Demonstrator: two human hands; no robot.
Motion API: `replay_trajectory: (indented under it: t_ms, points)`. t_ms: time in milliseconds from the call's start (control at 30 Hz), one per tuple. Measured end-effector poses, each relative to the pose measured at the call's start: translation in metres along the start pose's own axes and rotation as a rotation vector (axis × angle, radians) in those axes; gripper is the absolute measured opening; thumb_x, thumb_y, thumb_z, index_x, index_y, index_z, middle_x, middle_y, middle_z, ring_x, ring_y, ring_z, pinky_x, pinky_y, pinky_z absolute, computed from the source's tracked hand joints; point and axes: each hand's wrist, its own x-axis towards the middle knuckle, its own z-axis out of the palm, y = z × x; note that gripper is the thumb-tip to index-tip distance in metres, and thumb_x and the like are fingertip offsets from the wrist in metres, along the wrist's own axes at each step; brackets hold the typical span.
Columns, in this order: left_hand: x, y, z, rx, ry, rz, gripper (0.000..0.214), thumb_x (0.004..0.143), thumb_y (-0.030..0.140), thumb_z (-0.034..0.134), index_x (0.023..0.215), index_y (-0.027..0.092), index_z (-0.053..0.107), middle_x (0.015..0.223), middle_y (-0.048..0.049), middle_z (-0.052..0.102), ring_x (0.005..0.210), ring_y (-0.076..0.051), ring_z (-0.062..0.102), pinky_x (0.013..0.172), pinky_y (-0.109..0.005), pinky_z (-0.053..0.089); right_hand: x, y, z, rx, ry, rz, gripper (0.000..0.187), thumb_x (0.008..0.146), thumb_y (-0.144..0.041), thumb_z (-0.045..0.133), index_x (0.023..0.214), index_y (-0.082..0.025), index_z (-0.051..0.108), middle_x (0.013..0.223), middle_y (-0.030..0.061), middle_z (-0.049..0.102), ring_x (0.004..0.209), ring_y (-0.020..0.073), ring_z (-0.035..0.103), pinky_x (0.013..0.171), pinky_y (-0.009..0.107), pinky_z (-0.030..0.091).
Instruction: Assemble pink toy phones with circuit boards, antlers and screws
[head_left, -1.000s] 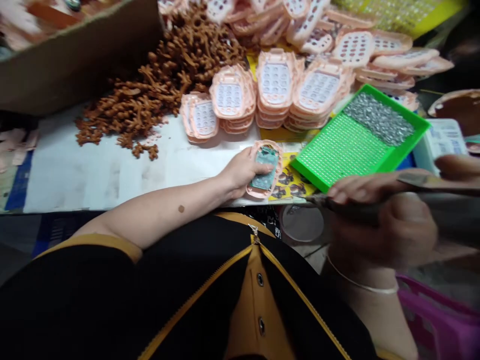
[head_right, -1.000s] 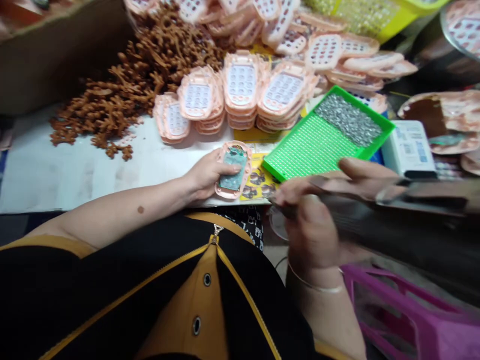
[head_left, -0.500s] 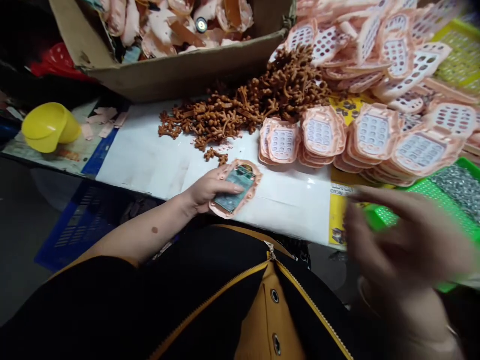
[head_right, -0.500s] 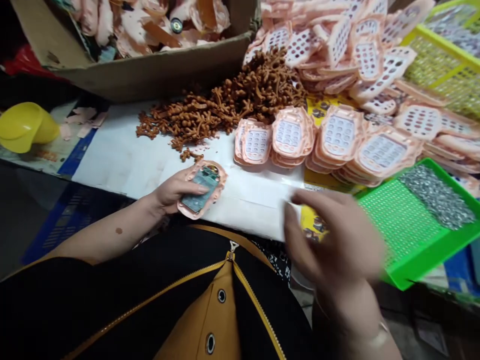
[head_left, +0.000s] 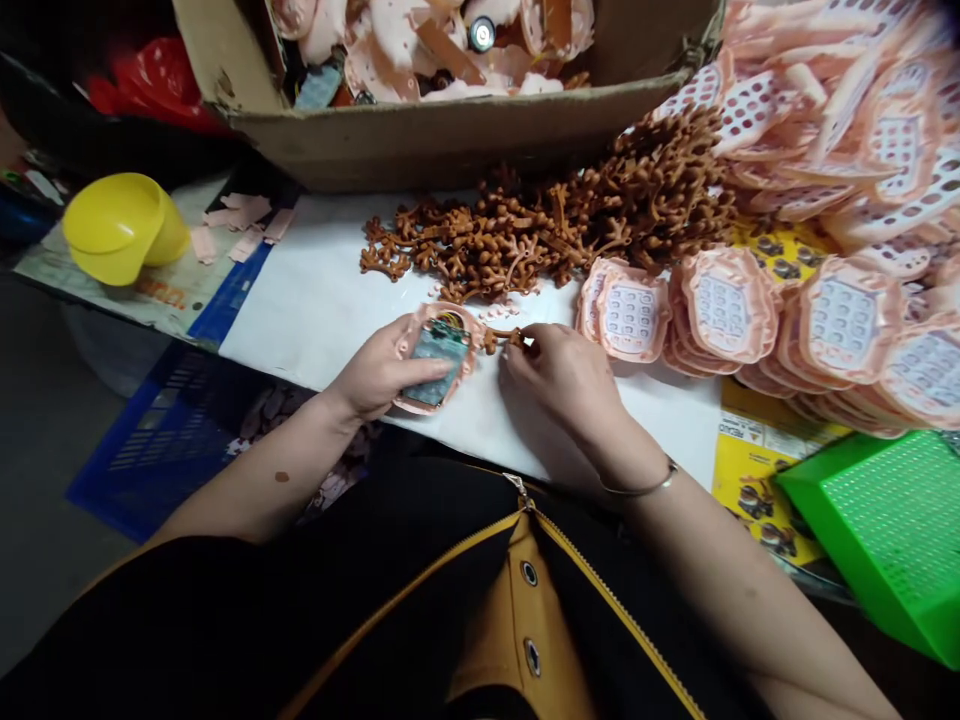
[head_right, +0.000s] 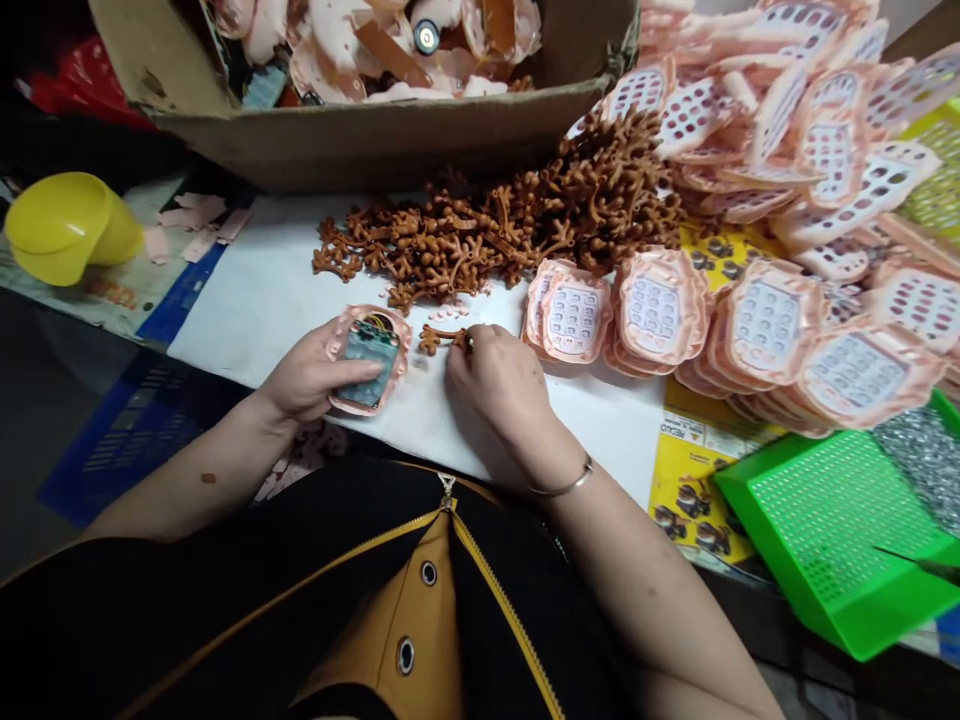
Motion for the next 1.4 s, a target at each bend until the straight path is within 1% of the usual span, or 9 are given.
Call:
replay_trajectory:
  t_ms: [133, 200, 367, 533, 600, 833, 1133, 1300, 1400]
  points:
    - [0.006, -0.007, 0.019, 0.173, -0.214, 0.1, 0.048, 0.059, 0.012, 0.083, 0.105, 0.016, 0.069, 0.131, -0.0134, 0.064, 0.114, -0.025, 0.064, 0.097, -0.033, 0.05, -0.019, 0.021, -0.012, 0.431, -0.172, -0.044, 0.033, 0.09, -0.04, 0.052, 0.084, -0.015, 0.072, 0.07, 0.0047, 0.069, 0.061, 0.0147, 0.057, 0.057, 0.027, 0.037]
    - [0.008, -0.01, 0.03, 0.161, -0.27, 0.115, 0.043, 0.062, 0.014, 0.082, 0.103, 0.016, 0.07, 0.129, -0.0128, 0.066, 0.115, -0.024, 0.064, 0.099, -0.032, 0.049, -0.031, 0.027, -0.012, 0.639, -0.208, -0.093, 0.038, 0.09, -0.046, 0.052, 0.074, -0.016, 0.069, 0.061, 0.0012, 0.062, 0.055, 0.0121, 0.051, 0.054, 0.025, 0.037]
    - [0.006, -0.015, 0.049, -0.116, -0.195, -0.015, 0.049, 0.07, 0.023, 0.08, 0.116, 0.019, 0.062, 0.096, -0.005, 0.073, 0.083, -0.018, 0.07, 0.081, -0.033, 0.055, -0.055, 0.036, 0.006, 1.1, -0.054, -0.072, 0.03, 0.082, -0.049, 0.07, 0.092, -0.02, 0.068, 0.079, 0.0009, 0.066, 0.068, 0.0126, 0.059, 0.062, 0.026, 0.049]
    - [0.005, -0.018, 0.059, -0.215, -0.112, -0.156, 0.044, 0.063, 0.018, 0.082, 0.103, 0.014, 0.064, 0.086, -0.0049, 0.072, 0.074, -0.017, 0.068, 0.071, -0.029, 0.054, -0.06, 0.052, 0.015, 1.451, 0.219, 0.14, 0.031, 0.073, -0.046, 0.081, 0.092, -0.025, 0.067, 0.082, -0.0022, 0.068, 0.068, 0.011, 0.065, 0.068, 0.027, 0.057]
    - [0.005, -0.02, 0.061, -0.181, -0.096, -0.222, 0.042, 0.061, 0.017, 0.082, 0.099, 0.012, 0.065, 0.084, -0.0053, 0.071, 0.071, -0.017, 0.067, 0.069, -0.029, 0.053, -0.062, 0.059, 0.011, 1.554, 0.26, 0.181, 0.033, 0.069, -0.041, 0.085, 0.093, -0.026, 0.068, 0.08, -0.0036, 0.069, 0.064, 0.0098, 0.065, 0.066, 0.026, 0.059]
    - [0.001, -0.027, 0.073, -0.021, -0.248, -0.298, 0.038, 0.064, 0.018, 0.079, 0.099, 0.011, 0.065, 0.085, -0.0064, 0.071, 0.07, -0.015, 0.065, 0.066, -0.027, 0.051, -0.073, 0.065, 0.008, 1.599, 0.223, 0.202, 0.031, 0.062, -0.037, 0.091, 0.085, -0.024, 0.074, 0.075, -0.003, 0.07, 0.061, 0.0075, 0.063, 0.061, 0.021, 0.056]
    - [0.001, -0.029, 0.083, 0.06, -0.269, -0.321, 0.039, 0.063, 0.017, 0.077, 0.1, 0.01, 0.065, 0.086, -0.007, 0.071, 0.074, -0.016, 0.065, 0.07, -0.027, 0.05, -0.073, 0.07, 0.012, 1.568, 0.253, 0.195, 0.032, 0.061, -0.04, 0.091, 0.085, -0.025, 0.076, 0.076, -0.0026, 0.07, 0.061, 0.0083, 0.06, 0.061, 0.024, 0.055]
    - [0.002, -0.028, 0.084, 0.085, -0.284, -0.329, 0.04, 0.064, 0.02, 0.077, 0.101, 0.01, 0.064, 0.085, -0.0066, 0.07, 0.071, -0.015, 0.063, 0.068, -0.027, 0.049, -0.073, 0.072, 0.017, 1.542, 0.206, 0.177, 0.033, 0.064, -0.042, 0.088, 0.088, -0.024, 0.074, 0.078, -0.0016, 0.07, 0.063, 0.0103, 0.061, 0.065, 0.029, 0.057]
    - [0.003, -0.029, 0.084, 0.118, -0.271, -0.335, 0.038, 0.063, 0.019, 0.077, 0.098, 0.011, 0.065, 0.085, -0.0065, 0.071, 0.072, -0.015, 0.064, 0.068, -0.027, 0.05, -0.076, 0.072, 0.018, 1.372, 0.281, 0.11, 0.028, 0.07, -0.04, 0.084, 0.089, -0.024, 0.072, 0.082, 0.0, 0.071, 0.071, 0.013, 0.065, 0.071, 0.031, 0.057]
